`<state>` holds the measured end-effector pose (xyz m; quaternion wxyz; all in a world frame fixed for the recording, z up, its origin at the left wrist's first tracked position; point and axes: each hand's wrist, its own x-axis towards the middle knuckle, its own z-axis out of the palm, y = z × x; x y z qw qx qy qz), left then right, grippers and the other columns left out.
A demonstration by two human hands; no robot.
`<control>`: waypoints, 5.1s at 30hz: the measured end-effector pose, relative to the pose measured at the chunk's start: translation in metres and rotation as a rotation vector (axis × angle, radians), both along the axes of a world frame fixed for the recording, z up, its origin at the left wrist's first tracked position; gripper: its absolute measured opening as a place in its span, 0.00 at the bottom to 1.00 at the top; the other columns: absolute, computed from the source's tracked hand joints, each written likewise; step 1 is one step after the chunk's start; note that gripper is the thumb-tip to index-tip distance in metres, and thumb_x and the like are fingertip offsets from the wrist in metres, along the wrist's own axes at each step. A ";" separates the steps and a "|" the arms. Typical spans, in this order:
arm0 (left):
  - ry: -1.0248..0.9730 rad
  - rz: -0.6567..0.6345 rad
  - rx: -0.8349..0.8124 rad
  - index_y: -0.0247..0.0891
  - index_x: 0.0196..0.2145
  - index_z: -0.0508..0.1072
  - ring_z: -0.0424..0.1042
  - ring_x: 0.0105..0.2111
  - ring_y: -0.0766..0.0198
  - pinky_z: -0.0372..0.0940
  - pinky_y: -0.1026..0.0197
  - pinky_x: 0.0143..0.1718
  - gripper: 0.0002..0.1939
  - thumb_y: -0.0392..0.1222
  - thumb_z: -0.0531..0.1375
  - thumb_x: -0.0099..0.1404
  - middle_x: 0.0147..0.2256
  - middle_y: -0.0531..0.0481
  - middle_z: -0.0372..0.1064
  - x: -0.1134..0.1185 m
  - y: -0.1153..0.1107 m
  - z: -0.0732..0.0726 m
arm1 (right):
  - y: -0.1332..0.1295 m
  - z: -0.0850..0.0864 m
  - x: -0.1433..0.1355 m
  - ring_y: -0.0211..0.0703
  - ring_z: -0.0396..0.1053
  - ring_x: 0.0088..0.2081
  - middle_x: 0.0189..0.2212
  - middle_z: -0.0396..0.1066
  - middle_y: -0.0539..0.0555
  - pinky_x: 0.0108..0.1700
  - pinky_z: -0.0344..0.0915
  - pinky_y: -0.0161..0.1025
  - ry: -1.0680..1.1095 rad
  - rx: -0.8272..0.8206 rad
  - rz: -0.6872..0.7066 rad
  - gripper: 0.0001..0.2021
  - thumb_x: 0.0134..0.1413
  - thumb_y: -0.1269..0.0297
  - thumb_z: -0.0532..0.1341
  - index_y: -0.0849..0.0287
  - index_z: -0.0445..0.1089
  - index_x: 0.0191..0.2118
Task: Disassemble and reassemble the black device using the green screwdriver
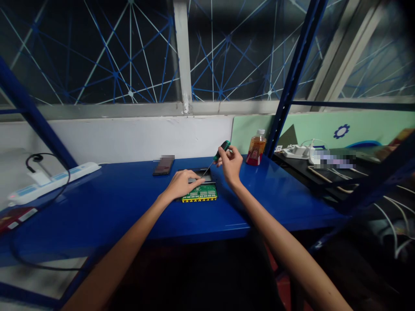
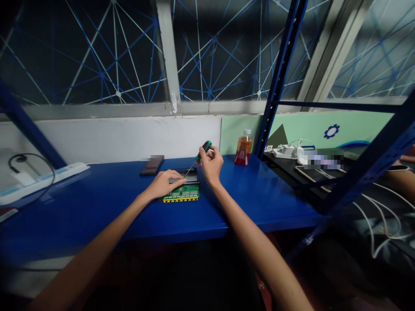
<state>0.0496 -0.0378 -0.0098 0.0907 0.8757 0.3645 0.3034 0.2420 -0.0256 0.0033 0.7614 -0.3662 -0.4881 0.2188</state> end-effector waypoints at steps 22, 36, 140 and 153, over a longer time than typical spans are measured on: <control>0.212 -0.089 -0.095 0.40 0.45 0.78 0.69 0.46 0.48 0.62 0.49 0.48 0.31 0.65 0.64 0.51 0.47 0.42 0.71 0.005 -0.010 -0.001 | -0.013 -0.003 0.005 0.35 0.60 0.19 0.18 0.63 0.46 0.26 0.59 0.35 -0.569 0.165 -0.333 0.13 0.55 0.57 0.58 0.59 0.68 0.43; 0.047 -0.222 -0.226 0.40 0.41 0.79 0.71 0.46 0.53 0.62 0.50 0.52 0.16 0.51 0.63 0.58 0.46 0.43 0.73 -0.037 0.012 0.019 | -0.031 -0.001 -0.012 0.36 0.66 0.21 0.22 0.66 0.46 0.25 0.66 0.36 -0.413 0.089 0.045 0.15 0.56 0.55 0.60 0.57 0.64 0.45; -0.137 -0.149 -0.321 0.35 0.34 0.81 0.75 0.35 0.56 0.66 0.57 0.38 0.09 0.40 0.65 0.55 0.31 0.45 0.79 -0.009 -0.009 0.018 | -0.046 -0.007 -0.022 0.33 0.64 0.20 0.30 0.69 0.50 0.21 0.61 0.34 -0.721 0.112 0.103 0.22 0.51 0.54 0.62 0.59 0.63 0.50; -0.136 -0.218 -0.264 0.34 0.33 0.81 0.74 0.34 0.59 0.65 0.60 0.38 0.07 0.38 0.64 0.55 0.31 0.46 0.78 -0.009 -0.009 0.015 | -0.045 -0.008 -0.022 0.33 0.66 0.19 0.30 0.69 0.49 0.22 0.61 0.34 -0.704 0.086 0.134 0.20 0.52 0.56 0.61 0.57 0.62 0.49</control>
